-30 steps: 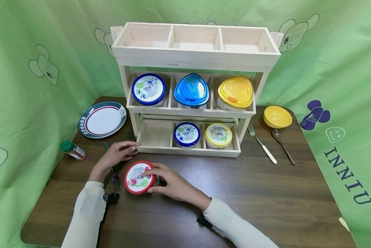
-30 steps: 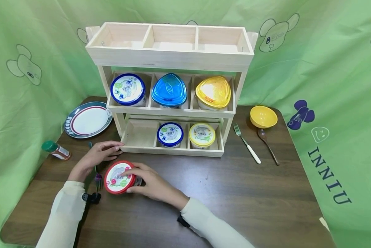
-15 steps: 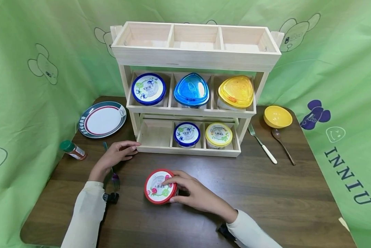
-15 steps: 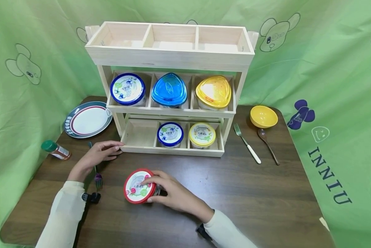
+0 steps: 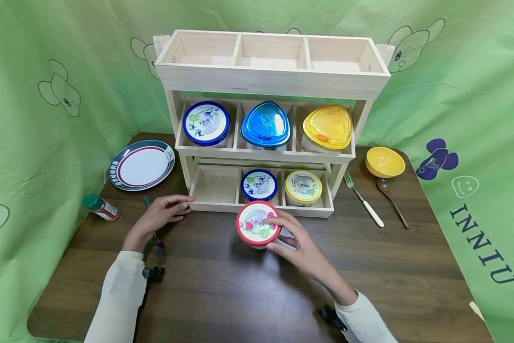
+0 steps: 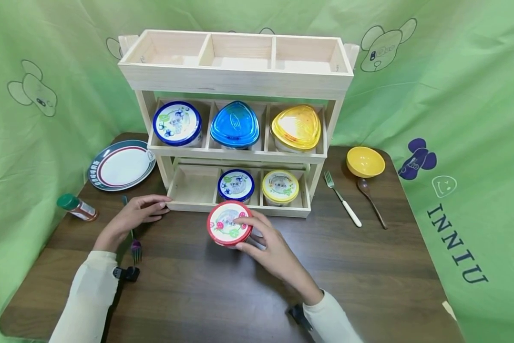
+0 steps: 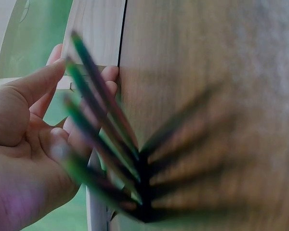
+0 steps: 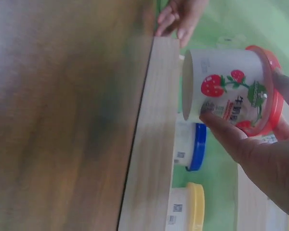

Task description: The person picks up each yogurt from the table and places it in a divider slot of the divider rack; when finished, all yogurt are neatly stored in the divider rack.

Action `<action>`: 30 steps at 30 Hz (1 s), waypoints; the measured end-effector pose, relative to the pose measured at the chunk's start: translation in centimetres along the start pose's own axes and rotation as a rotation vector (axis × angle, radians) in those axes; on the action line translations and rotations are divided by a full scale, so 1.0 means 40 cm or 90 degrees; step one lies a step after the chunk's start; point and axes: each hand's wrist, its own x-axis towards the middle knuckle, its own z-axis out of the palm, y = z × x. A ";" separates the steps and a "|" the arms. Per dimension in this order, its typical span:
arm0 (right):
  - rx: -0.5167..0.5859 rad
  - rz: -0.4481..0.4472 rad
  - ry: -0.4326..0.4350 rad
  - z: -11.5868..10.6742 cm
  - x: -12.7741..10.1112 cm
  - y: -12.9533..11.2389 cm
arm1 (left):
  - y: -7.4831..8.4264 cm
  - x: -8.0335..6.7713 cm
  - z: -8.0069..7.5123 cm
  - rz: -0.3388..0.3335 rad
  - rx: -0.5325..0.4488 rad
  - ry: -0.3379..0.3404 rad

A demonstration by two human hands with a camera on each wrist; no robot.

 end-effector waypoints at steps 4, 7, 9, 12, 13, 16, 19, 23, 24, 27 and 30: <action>0.032 -0.010 0.035 -0.002 0.019 -0.006 | 0.000 0.000 0.004 -0.001 0.001 0.004; 0.052 -0.030 0.055 0.003 0.036 -0.005 | 0.000 -0.001 0.006 0.000 0.000 0.005; 0.062 -0.035 0.065 0.007 0.047 -0.003 | 0.001 -0.002 0.006 0.001 0.000 0.005; 0.070 -0.040 0.073 0.013 0.063 0.000 | 0.002 -0.002 0.006 0.002 0.001 0.004; 0.072 -0.042 0.075 0.016 0.068 0.001 | 0.002 -0.003 0.006 0.002 0.001 0.004; 0.082 -0.060 0.076 0.024 0.084 -0.001 | 0.002 -0.003 0.004 0.004 0.002 0.004; 0.101 -0.080 0.074 0.035 0.100 -0.007 | 0.002 -0.003 0.004 0.006 0.000 0.004; 0.126 -0.091 0.073 0.052 0.123 -0.014 | 0.005 -0.005 0.004 0.006 0.000 0.005; 0.130 -0.091 0.075 0.056 0.129 -0.014 | 0.005 -0.005 0.004 0.005 -0.001 0.005; 0.150 -0.090 0.080 0.070 0.149 -0.015 | 0.003 -0.004 0.004 0.002 0.000 0.006; 0.170 -0.092 0.085 0.084 0.168 -0.011 | -0.001 -0.002 0.003 0.001 -0.001 0.008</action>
